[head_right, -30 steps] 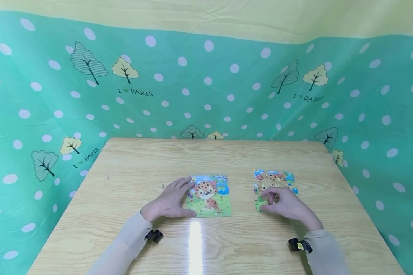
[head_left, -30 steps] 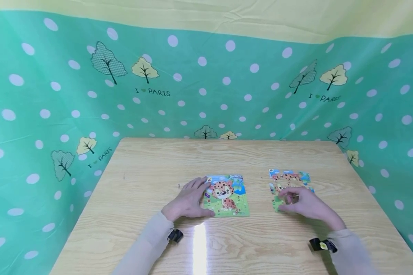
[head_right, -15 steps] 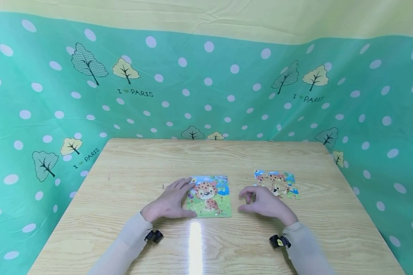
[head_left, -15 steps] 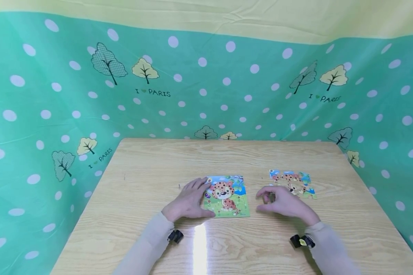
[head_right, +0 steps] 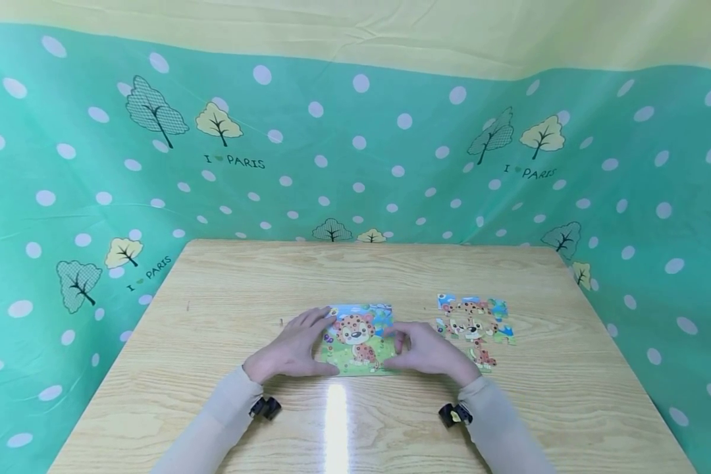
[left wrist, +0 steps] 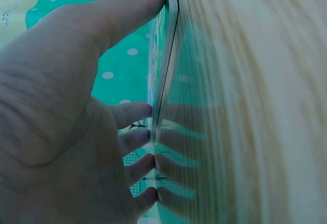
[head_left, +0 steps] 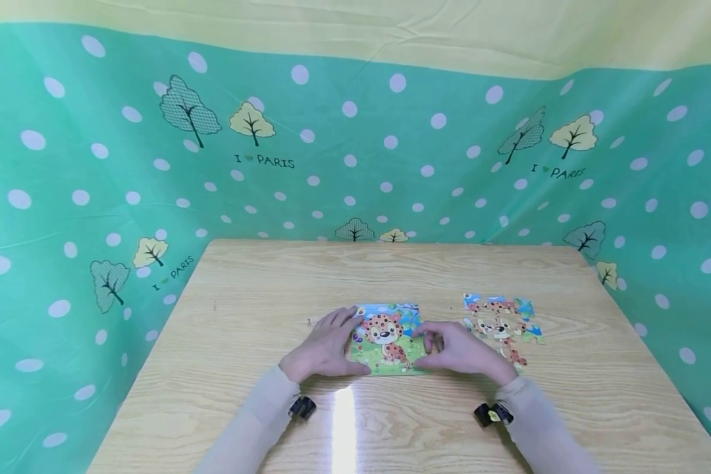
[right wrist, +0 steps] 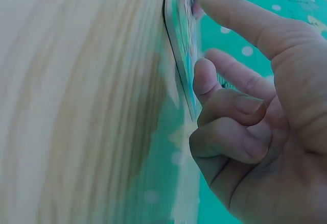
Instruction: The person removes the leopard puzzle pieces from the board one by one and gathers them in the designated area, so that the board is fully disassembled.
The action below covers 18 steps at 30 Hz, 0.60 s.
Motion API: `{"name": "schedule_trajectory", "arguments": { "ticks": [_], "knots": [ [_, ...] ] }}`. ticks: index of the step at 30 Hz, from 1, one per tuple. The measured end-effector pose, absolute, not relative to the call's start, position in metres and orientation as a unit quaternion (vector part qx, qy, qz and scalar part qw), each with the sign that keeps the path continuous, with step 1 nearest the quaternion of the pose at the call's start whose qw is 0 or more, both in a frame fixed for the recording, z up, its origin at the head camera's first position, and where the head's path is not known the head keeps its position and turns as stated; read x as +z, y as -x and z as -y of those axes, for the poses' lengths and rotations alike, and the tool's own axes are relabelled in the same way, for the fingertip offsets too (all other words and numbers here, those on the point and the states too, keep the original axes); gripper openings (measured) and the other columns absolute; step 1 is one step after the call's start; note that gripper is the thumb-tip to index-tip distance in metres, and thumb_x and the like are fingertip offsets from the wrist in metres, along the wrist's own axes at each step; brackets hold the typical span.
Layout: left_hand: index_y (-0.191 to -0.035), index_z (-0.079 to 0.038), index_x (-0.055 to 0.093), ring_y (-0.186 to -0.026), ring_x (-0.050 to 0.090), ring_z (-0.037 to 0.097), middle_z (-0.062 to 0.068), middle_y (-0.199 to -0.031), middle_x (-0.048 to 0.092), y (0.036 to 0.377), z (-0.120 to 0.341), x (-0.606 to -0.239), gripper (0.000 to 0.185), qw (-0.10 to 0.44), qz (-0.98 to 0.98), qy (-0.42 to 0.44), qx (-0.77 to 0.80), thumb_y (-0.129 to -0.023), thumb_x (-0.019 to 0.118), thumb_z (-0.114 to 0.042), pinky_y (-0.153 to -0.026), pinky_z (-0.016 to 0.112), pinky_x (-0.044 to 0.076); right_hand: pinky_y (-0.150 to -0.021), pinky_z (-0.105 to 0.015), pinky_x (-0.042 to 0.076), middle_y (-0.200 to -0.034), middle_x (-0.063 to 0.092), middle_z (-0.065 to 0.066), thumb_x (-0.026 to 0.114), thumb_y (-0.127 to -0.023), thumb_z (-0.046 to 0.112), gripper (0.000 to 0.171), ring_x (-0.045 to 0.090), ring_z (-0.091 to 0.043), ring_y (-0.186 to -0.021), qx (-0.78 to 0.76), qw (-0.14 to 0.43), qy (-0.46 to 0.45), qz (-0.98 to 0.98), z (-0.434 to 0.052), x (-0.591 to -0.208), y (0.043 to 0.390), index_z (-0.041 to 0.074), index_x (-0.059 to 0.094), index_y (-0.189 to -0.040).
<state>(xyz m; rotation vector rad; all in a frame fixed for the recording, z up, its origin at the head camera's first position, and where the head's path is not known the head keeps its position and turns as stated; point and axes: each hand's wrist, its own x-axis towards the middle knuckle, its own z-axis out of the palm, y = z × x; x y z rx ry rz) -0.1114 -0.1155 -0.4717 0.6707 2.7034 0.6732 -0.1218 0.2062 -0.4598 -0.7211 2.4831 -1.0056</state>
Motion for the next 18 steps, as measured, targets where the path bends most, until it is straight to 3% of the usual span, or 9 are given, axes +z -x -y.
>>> {"name": "schedule_trajectory", "arguments": {
  "ticks": [5, 18],
  "knots": [
    [-0.167, -0.011, 0.034, -0.163, 0.023, 0.043, 0.012, -0.178, 0.022, 0.111, 0.116, -0.472, 0.111, 0.137, -0.934, -0.232, 0.235, -0.082, 0.083, -0.062, -0.133, 0.063, 0.02, -0.063, -0.023, 0.048, -0.084, 0.062, 0.006, 0.091, -0.084, 0.039, 0.062, 0.051, -0.006, -0.068, -0.342, 0.192, 0.251, -0.885, -0.195, -0.462, 0.123, 0.012, 0.069, -0.135],
    [-0.167, -0.011, 0.034, -0.163, 0.021, 0.042, 0.012, -0.179, 0.021, 0.111, 0.115, -0.471, 0.111, 0.141, -0.934, -0.228, 0.236, -0.082, 0.084, -0.062, -0.134, 0.063, 0.019, -0.064, -0.022, 0.045, -0.07, 0.05, 0.008, 0.092, -0.083, 0.037, 0.053, 0.04, -0.004, -0.06, -0.34, 0.206, 0.229, -0.888, -0.188, -0.465, 0.126, 0.013, 0.07, -0.125]
  ]
}}
